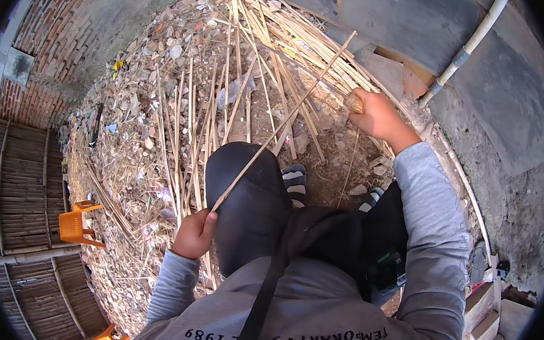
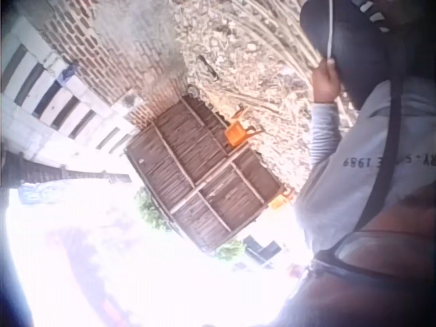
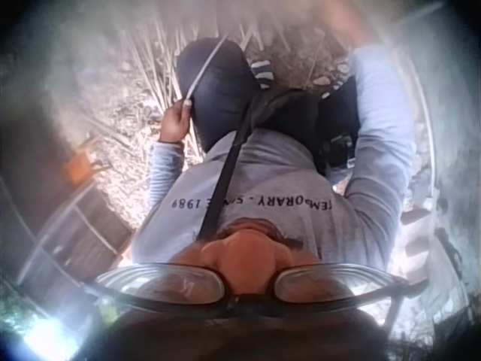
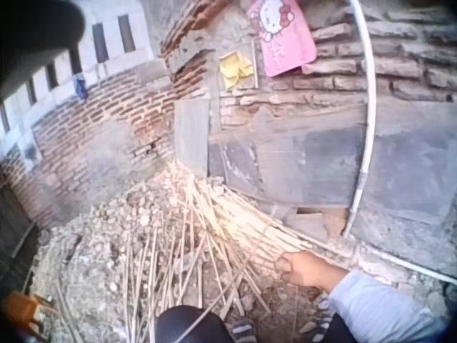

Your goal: The person strips thin layers from a bamboo pole using a knife, working outdoors over a pile of bamboo debris.

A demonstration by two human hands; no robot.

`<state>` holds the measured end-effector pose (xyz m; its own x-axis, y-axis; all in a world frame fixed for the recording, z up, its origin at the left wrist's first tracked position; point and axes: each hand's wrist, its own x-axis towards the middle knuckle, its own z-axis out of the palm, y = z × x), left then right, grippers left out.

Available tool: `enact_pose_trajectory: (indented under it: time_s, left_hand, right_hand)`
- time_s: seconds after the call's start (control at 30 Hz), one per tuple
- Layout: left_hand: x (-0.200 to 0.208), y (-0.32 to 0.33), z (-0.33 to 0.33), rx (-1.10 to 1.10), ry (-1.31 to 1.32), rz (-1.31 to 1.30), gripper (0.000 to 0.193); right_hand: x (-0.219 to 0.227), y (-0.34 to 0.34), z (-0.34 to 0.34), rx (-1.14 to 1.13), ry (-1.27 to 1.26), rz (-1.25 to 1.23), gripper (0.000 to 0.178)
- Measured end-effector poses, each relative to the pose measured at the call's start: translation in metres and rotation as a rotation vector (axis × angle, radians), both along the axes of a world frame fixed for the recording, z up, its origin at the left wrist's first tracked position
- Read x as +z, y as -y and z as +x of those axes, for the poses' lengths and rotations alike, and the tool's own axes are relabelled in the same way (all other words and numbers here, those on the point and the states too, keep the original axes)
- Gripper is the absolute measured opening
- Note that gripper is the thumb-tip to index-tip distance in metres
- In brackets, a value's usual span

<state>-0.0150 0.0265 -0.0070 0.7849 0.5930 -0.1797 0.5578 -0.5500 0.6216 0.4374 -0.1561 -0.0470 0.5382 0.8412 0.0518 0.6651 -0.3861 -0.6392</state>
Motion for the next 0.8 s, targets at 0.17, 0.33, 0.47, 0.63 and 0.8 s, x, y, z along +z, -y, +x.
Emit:
enact_pose_trajectory:
  time_s: [0.17,0.33,0.47,0.63,0.8]
  left_hand:
    - [-0.008,0.004,-0.026,0.011,0.042,0.018,0.044]
    - [-0.01,0.016,-0.043,0.057,-0.032,0.061,0.043]
    - [-0.016,0.02,-0.044,0.076,0.002,0.109,0.042]
    - [-0.009,0.019,-0.032,0.041,-0.013,0.126,0.042]
    - [-0.015,0.015,-0.04,0.033,0.0,0.116,0.043]
  right_hand:
    - [0.016,0.004,-0.008,0.035,0.129,-0.066,0.037]
    - [0.032,-0.002,-0.023,0.172,0.253,-0.103,0.03]
    - [0.034,-0.014,-0.036,0.248,0.227,-0.163,0.031]
    - [0.01,-0.006,-0.023,0.236,0.069,-0.122,0.022]
    - [0.032,-0.016,-0.049,0.224,0.24,-0.127,0.019]
